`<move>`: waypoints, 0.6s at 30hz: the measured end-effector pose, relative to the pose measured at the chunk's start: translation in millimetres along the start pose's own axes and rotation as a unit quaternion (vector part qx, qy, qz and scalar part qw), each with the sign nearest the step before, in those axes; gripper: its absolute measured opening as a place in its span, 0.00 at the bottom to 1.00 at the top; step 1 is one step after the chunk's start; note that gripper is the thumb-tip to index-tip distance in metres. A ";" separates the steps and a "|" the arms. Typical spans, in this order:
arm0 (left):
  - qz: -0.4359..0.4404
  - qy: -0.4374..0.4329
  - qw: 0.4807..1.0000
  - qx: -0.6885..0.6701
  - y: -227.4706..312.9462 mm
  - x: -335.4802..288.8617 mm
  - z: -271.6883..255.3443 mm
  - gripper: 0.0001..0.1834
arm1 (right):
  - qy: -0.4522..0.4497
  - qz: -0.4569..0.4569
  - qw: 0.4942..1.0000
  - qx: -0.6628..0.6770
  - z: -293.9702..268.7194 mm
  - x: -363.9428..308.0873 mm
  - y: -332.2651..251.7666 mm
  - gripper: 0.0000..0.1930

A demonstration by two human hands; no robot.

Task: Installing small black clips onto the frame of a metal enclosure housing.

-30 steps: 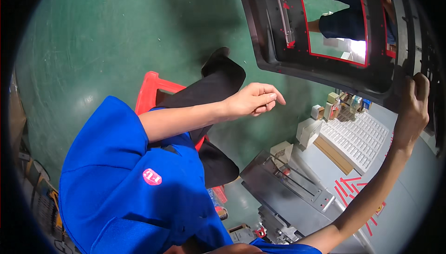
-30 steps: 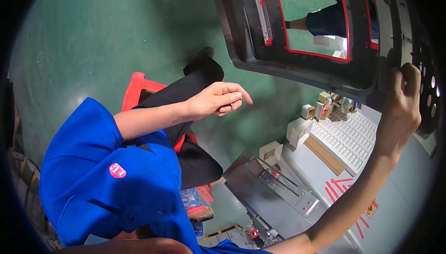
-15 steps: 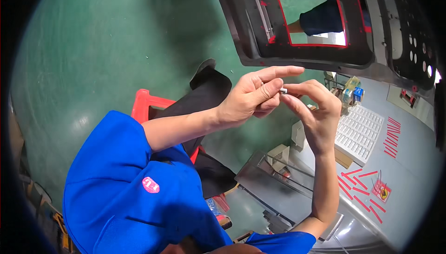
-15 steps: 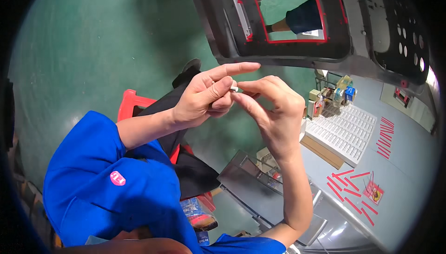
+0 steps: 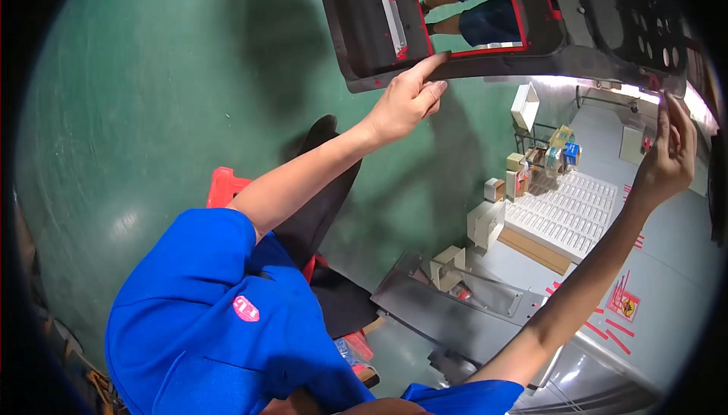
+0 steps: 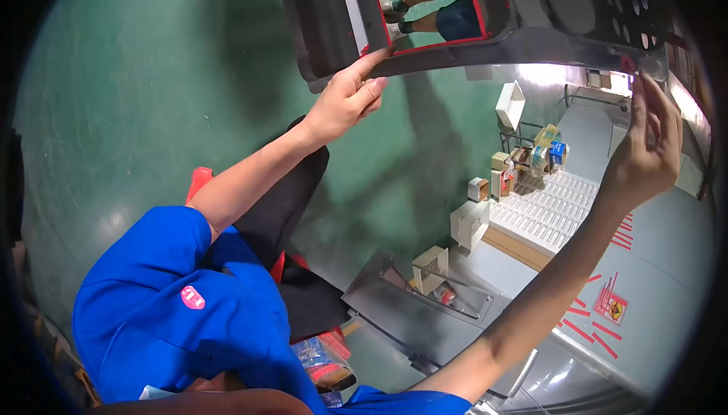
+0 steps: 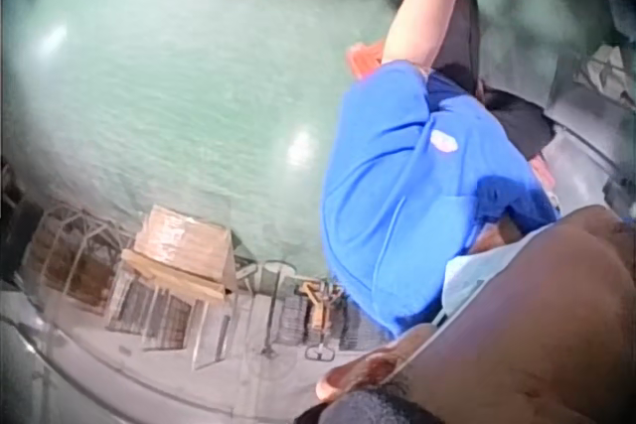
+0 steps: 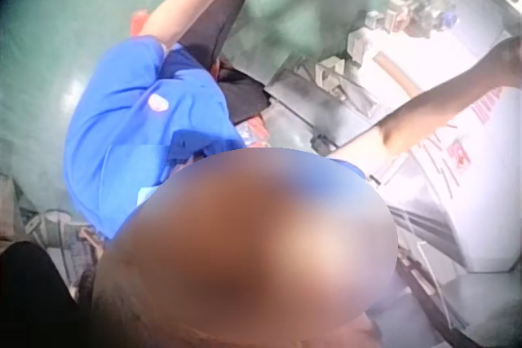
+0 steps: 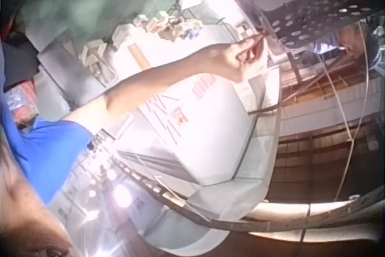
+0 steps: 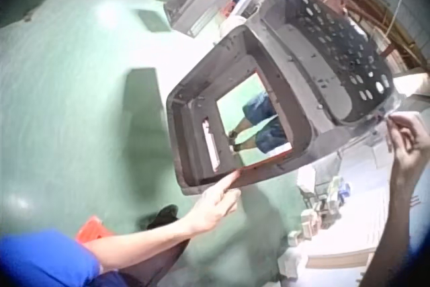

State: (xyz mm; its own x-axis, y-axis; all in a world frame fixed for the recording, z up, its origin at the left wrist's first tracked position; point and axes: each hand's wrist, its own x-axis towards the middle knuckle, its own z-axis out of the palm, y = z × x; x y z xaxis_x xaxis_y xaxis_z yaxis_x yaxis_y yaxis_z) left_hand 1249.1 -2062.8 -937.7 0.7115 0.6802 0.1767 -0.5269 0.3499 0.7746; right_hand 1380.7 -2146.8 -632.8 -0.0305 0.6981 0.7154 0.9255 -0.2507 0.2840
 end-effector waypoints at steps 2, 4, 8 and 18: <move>0.024 0.015 0.998 0.052 -7.6 7.2 -4.0 0.25 | 0.002 0.019 0.999 0.031 6.5 7.9 14.7 0.07; 0.032 0.029 0.995 0.092 1.4 11.6 -11.3 0.24 | -0.011 0.042 0.999 0.030 18.5 19.7 13.0 0.08; 0.043 0.055 0.992 0.105 13.4 17.8 -20.8 0.21 | -0.055 -0.056 0.995 -0.059 15.5 44.0 9.6 0.09; 0.038 0.076 0.991 0.106 36.6 12.0 -23.1 0.15 | -0.099 -0.174 0.912 -0.358 3.4 67.4 -16.8 0.11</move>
State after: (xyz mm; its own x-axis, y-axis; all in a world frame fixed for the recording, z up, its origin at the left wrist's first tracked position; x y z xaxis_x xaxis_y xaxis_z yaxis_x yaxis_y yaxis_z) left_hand 1227.6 -2027.0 -921.2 0.5865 0.7943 0.1586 -0.4561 0.1621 0.8750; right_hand 1364.4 -2093.3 -591.5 -0.1406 0.9087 0.3931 0.3874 -0.3149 0.8665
